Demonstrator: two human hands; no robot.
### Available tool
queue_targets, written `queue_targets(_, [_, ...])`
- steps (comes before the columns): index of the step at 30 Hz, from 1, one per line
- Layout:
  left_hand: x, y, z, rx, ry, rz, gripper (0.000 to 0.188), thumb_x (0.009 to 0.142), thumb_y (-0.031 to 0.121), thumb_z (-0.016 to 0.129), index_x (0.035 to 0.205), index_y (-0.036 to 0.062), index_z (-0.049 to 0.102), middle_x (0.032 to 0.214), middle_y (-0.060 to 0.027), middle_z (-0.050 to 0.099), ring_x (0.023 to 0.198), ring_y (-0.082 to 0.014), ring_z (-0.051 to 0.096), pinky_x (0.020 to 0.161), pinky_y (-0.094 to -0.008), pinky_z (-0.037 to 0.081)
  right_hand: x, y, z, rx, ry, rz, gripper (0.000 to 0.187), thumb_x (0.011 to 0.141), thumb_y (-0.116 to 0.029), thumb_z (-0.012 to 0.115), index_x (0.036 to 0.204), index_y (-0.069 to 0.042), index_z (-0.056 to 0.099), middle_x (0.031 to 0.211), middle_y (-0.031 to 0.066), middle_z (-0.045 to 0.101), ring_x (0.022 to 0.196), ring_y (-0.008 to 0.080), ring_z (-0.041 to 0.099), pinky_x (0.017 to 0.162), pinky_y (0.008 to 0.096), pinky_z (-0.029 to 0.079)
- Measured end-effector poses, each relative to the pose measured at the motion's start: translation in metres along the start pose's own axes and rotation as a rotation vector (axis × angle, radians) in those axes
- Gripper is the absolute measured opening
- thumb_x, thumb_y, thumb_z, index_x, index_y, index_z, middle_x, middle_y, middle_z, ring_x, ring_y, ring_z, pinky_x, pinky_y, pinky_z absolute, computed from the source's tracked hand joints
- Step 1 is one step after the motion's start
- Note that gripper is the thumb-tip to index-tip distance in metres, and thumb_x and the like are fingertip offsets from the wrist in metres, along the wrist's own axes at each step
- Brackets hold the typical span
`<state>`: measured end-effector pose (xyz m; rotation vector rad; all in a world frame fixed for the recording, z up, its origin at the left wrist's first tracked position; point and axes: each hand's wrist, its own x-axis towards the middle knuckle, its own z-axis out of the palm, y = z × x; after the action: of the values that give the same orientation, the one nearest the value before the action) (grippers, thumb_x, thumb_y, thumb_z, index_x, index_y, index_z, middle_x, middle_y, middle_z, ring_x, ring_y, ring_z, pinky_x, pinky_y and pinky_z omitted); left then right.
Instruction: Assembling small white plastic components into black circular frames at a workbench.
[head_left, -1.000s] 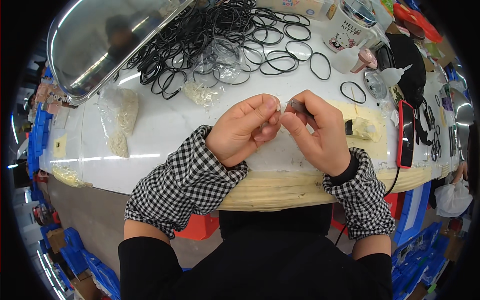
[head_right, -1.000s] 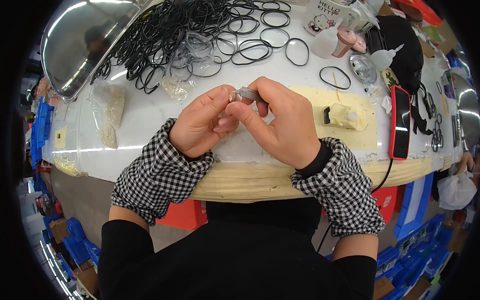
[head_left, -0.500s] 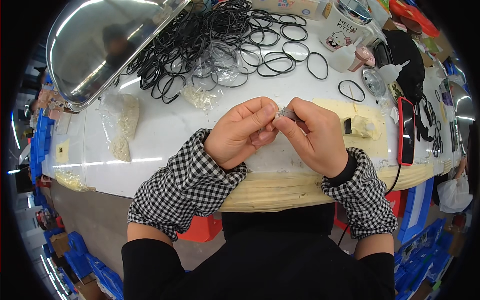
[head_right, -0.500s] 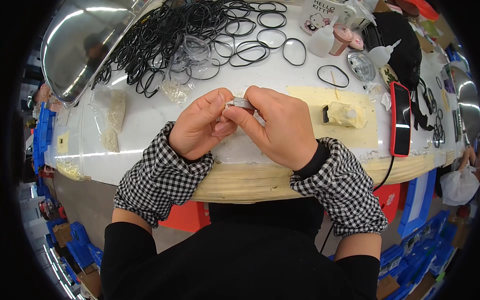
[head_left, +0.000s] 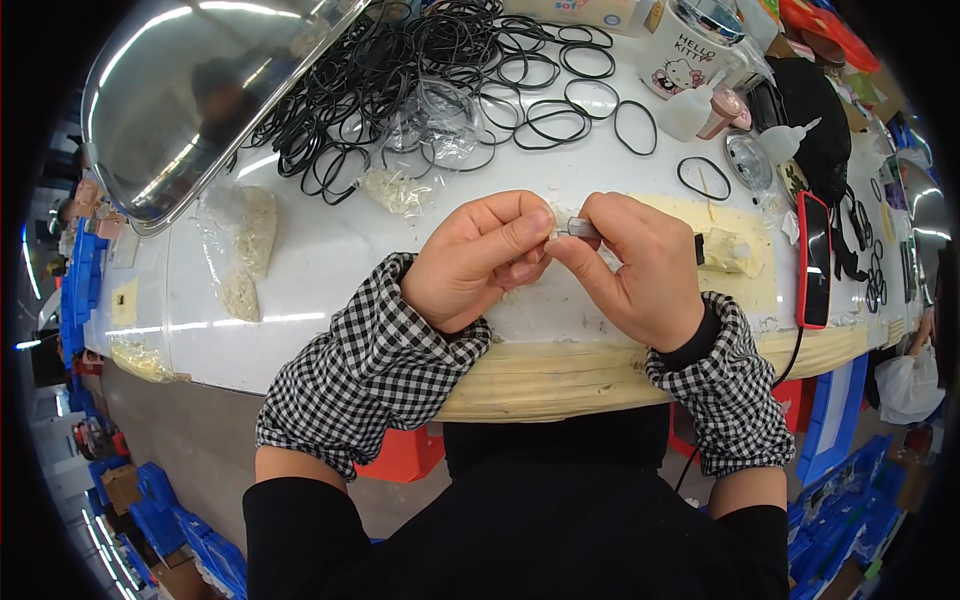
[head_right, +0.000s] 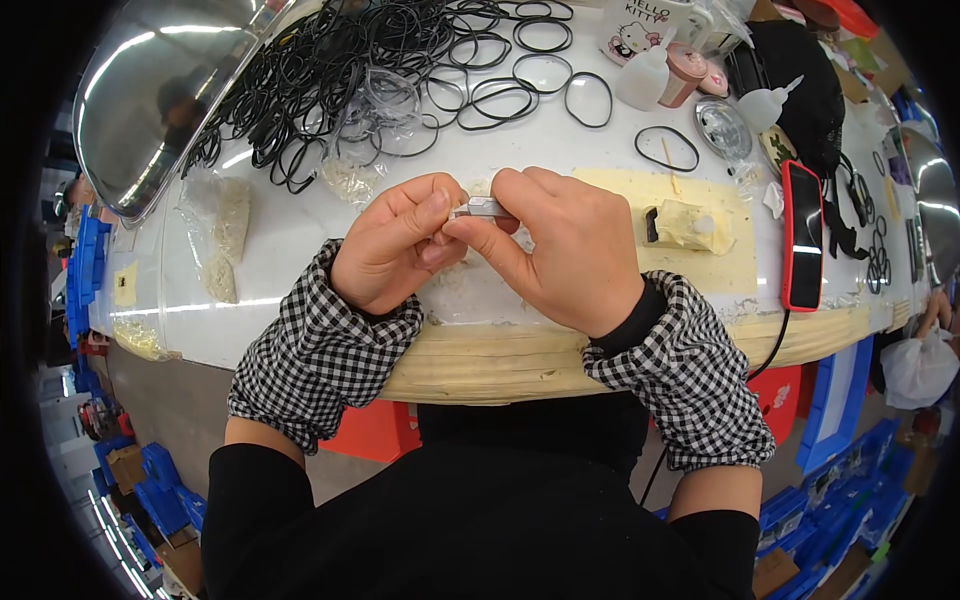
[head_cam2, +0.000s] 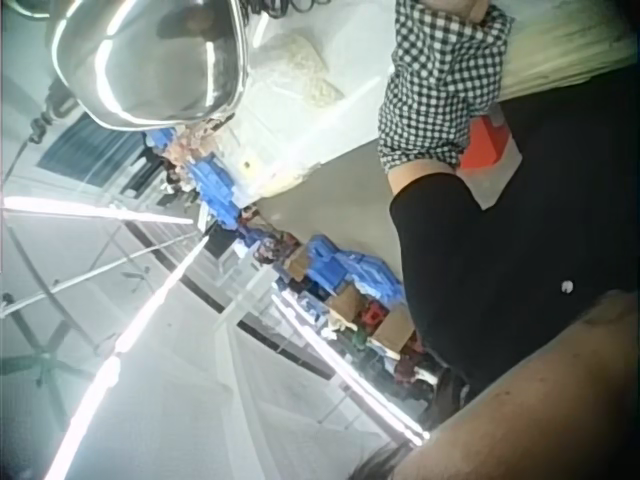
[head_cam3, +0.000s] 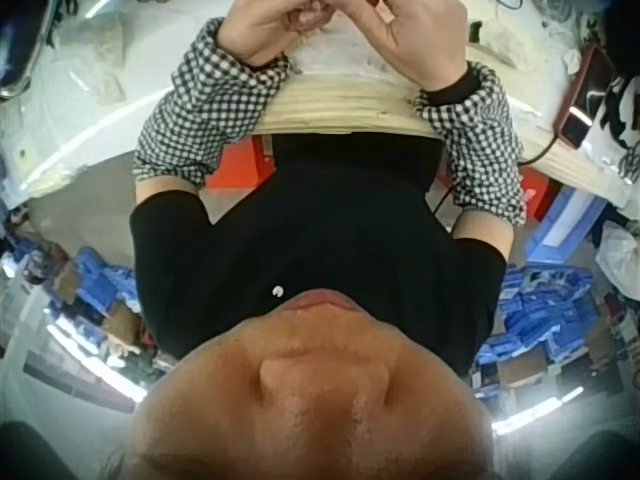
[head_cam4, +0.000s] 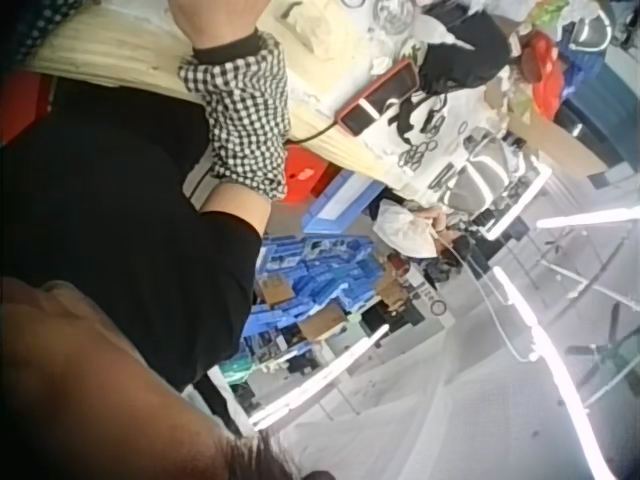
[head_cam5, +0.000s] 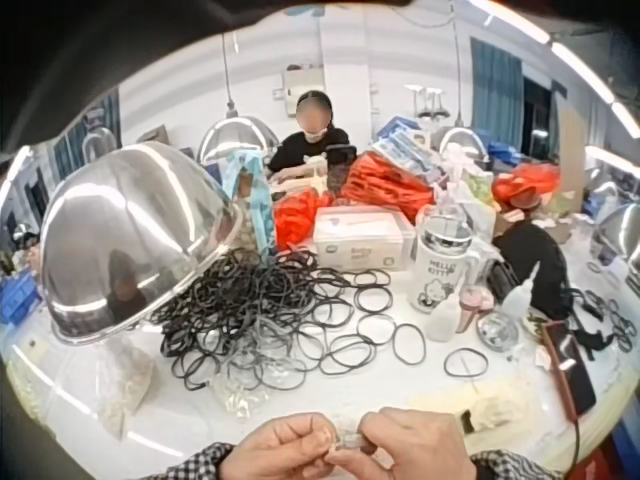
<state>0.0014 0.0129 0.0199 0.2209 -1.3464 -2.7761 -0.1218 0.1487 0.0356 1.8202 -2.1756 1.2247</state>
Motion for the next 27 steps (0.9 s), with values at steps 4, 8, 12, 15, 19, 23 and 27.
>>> queue_targets(4, [0.0, 0.001, -0.001, 0.007, -0.004, 0.01, 0.019, 0.095, 0.019, 0.047, 0.084, 0.0039, 0.053, 0.068, 0.0035, 0.045, 0.059, -0.0038, 0.035, 0.054, -0.0173, 0.03, 0.0, 0.001, -0.001, -0.057, 0.004, -0.021, 0.034, 0.08, -0.035, 0.066, 0.067, -0.008, 0.05, 0.055, 0.0023, 0.051, 0.047, 0.0185, 0.051, 0.041, 0.029, 0.037])
queue_targets(8, [0.0, 0.004, -0.001, 0.062, -0.002, -0.002, 0.02, 0.094, 0.021, 0.048, 0.083, 0.004, 0.052, 0.068, 0.0036, 0.044, 0.059, -0.0038, 0.035, 0.054, -0.0173, 0.029, 0.0, 0.0, -0.002, -0.068, -0.028, 0.006, 0.035, 0.08, -0.036, 0.066, 0.065, -0.008, 0.05, 0.054, 0.0019, 0.05, 0.046, 0.0181, 0.05, 0.041, 0.0287, 0.036])
queue_targets(12, [0.0, 0.005, -0.001, 0.102, -0.005, -0.024, 0.024, 0.095, 0.027, 0.047, 0.084, 0.005, 0.049, 0.072, 0.0032, 0.045, 0.06, -0.0039, 0.035, 0.056, -0.0168, 0.03, 0.0, 0.0, -0.003, -0.058, -0.042, 0.007, 0.035, 0.08, -0.036, 0.066, 0.064, -0.008, 0.05, 0.053, 0.0016, 0.05, 0.045, 0.0176, 0.05, 0.04, 0.0284, 0.036])
queue_targets(15, [0.002, 0.001, -0.005, -0.035, -0.037, -0.018, 0.022, 0.096, 0.024, 0.045, 0.086, 0.0047, 0.051, 0.071, 0.0032, 0.045, 0.06, -0.0046, 0.036, 0.056, -0.0175, 0.031, 0.0, 0.003, -0.003, -0.01, -0.035, -0.018, 0.034, 0.079, -0.035, 0.066, 0.064, -0.008, 0.051, 0.053, 0.0017, 0.049, 0.045, 0.0169, 0.049, 0.04, 0.0275, 0.036])
queue_targets(19, [0.001, 0.001, 0.0, -0.229, -0.052, -0.059, 0.023, 0.097, 0.025, 0.043, 0.087, 0.005, 0.051, 0.074, 0.0031, 0.046, 0.064, -0.0062, 0.038, 0.06, -0.0191, 0.034, 0.003, -0.001, -0.008, 0.16, -0.026, 0.056, 0.025, 0.079, -0.024, 0.068, 0.07, -0.005, 0.054, 0.059, 0.0035, 0.05, 0.048, 0.0152, 0.05, 0.042, 0.0262, 0.036])
queue_targets(23, [0.001, -0.002, 0.008, -0.26, 0.005, -0.112, 0.023, 0.097, 0.025, 0.043, 0.091, 0.0048, 0.052, 0.076, 0.0029, 0.048, 0.066, -0.0065, 0.04, 0.061, -0.019, 0.035, 0.004, -0.007, -0.005, 0.332, 0.083, 0.046, 0.013, 0.075, -0.008, 0.069, 0.079, -0.002, 0.058, 0.071, 0.0065, 0.054, 0.056, 0.0149, 0.055, 0.048, 0.0254, 0.042])
queue_targets(27, [0.003, -0.016, -0.004, -0.123, -0.006, -0.018, 0.022, 0.097, 0.025, 0.043, 0.095, 0.0048, 0.051, 0.077, 0.0015, 0.049, 0.063, -0.0059, 0.039, 0.058, -0.0177, 0.033, 0.001, -0.001, -0.001, 0.304, 0.059, 0.019, 0.014, 0.072, -0.003, 0.068, 0.083, -0.001, 0.058, 0.075, 0.0071, 0.055, 0.062, 0.0168, 0.058, 0.054, 0.0247, 0.047])
